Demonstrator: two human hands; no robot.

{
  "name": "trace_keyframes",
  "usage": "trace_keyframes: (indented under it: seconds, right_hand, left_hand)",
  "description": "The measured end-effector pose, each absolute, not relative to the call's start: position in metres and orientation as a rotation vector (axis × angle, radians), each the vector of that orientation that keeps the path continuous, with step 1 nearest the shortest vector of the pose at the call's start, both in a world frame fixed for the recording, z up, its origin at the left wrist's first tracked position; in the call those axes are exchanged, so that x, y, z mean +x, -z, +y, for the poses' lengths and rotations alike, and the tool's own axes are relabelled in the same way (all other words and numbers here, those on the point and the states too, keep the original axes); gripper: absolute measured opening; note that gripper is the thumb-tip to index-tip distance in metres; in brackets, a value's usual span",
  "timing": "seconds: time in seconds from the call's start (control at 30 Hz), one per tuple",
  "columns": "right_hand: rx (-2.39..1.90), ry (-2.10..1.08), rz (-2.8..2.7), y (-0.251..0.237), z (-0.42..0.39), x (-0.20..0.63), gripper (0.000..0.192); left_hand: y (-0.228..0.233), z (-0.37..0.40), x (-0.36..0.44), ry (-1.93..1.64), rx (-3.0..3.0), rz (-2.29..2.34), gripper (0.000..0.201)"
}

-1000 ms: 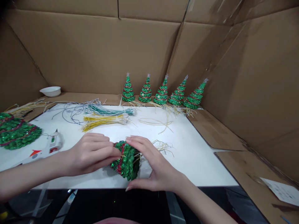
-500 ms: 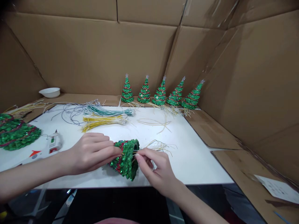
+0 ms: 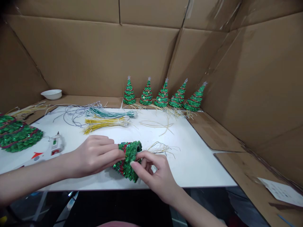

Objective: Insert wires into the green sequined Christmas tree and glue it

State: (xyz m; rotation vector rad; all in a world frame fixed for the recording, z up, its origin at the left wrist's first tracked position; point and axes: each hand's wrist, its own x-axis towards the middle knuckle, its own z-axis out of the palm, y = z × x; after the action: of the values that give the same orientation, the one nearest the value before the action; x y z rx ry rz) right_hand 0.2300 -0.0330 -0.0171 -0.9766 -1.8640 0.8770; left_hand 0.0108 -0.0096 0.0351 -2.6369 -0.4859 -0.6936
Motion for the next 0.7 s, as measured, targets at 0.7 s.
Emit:
trace_keyframes:
  seconds: [0.7]
  right_hand:
    - [-1.048,-0.965,-1.673,0.0197,-0.0335,0.2293,0.021]
  left_hand:
    - [-0.0339,-0.0098,0.012,0.704,-2.955,-0.596,0.026]
